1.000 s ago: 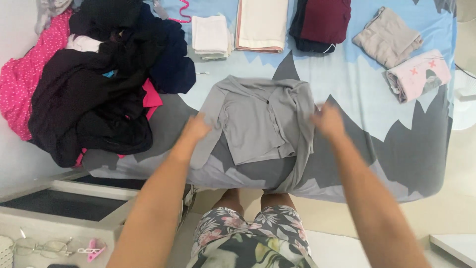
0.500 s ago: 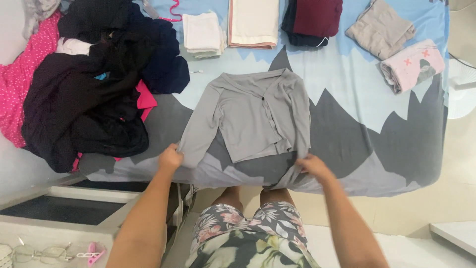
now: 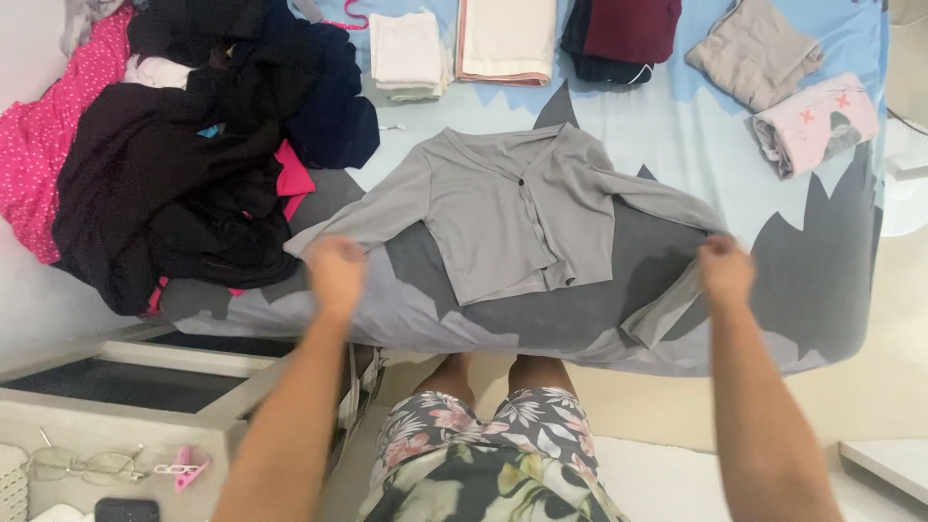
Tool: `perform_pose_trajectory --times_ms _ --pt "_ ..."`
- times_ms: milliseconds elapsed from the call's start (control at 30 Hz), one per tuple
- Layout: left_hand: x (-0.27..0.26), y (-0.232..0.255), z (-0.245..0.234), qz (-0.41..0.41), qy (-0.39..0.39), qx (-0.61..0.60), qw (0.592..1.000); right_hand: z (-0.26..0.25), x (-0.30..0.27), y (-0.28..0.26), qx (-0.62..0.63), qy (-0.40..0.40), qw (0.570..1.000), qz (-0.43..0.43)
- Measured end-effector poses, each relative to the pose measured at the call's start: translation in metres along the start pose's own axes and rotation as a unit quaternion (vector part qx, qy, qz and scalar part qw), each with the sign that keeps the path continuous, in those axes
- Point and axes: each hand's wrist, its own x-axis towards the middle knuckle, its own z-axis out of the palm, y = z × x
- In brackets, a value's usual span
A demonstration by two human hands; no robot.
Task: Folding various laundry items on a bed and organizing them into neat stacks.
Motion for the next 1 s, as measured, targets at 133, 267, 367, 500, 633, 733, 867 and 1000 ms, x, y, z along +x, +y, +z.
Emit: perform_pose_trajectory --times_ms 133,267,367,500,633,733,867,1000 --pt "-0.054 0.072 0.032 -0.126 -0.256 -0.108 0.952 0.049 -0.046 -0.053 0.231 -0.188 0.930 0.216" --pt "-0.090 0.118 0.058 -0.155 -0.329 -0.082 0.928 0.102 -0.064 -0.063 0.290 -0.217 0.903 0.231" --pt "-0.110 0.130 0.066 -0.081 -0.313 -0.021 0.946 0.102 -0.079 -0.082 0.220 -0.253 0.925 0.182" --pt "-0.123 0.109 0.089 0.017 -0.217 0.042 0.975 0.087 -0.096 -0.113 0.214 -0.229 0.931 0.184" --pt "-0.111 0.109 0.077 -0.010 -0.188 0.023 0.982 0.085 -0.105 -0.112 0.282 -0.218 0.924 0.139" --pt "-0.104 0.106 0.062 -0.022 -0.169 -0.023 0.985 0.071 -0.112 -0.128 0.201 -0.194 0.953 0.117" --pt "-0.105 0.097 0.050 -0.029 -0.147 -0.069 0.986 0.076 -0.117 -0.139 0.131 -0.151 0.977 0.076" --pt "-0.118 0.070 0.076 -0.089 -0.128 -0.212 0.965 0.081 -0.118 -0.138 0.075 -0.114 0.989 0.062"
